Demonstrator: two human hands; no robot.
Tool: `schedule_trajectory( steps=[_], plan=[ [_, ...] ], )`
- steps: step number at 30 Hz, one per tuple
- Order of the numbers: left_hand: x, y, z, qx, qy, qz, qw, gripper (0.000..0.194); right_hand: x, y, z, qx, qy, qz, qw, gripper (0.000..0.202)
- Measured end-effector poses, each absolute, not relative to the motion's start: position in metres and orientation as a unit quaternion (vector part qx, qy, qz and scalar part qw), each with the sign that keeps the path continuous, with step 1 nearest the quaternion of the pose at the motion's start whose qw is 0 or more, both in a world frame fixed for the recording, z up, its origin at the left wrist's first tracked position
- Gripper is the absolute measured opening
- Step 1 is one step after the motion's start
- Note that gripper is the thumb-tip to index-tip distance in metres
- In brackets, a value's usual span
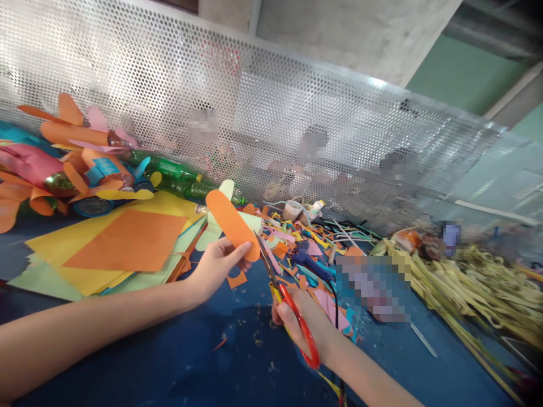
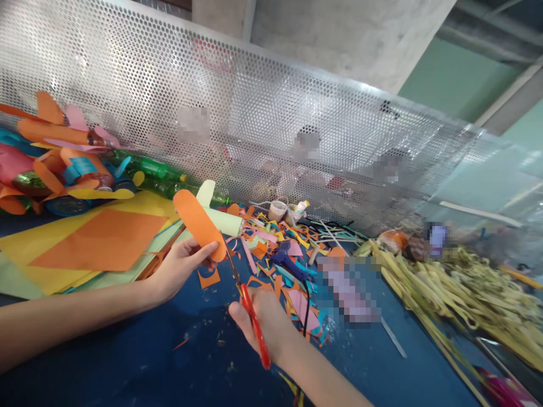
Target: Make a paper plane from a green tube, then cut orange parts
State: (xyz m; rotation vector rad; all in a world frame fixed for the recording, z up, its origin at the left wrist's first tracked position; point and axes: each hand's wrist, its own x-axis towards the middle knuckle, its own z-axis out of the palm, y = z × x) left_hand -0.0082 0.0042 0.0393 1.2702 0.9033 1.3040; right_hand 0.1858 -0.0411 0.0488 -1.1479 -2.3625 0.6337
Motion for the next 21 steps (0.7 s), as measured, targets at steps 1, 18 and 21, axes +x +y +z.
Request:
schedule_trajectory(
  steps=[1,18,21],
  plan=[
    [-0.0082,0.0035,0.0395,0.532,0.381,0.544,0.525,0.025,0.1853,-0.042,0.0497,-0.415,-0.854,0.222,0.221,0.063],
    [-0.0084,0.0025,0.0408,0.564,0.396,0.539,0.484,0.023,0.1823,-0.0418,0.0511,-0.42,-0.852,0.228,0.216,0.068],
    [-0.0081,0.0023,0.0419,0.566,0.396,0.536,0.484,0.023,0.183,-0.0415,0.0504,-0.42,-0.852,0.221,0.222,0.066]
  ],
)
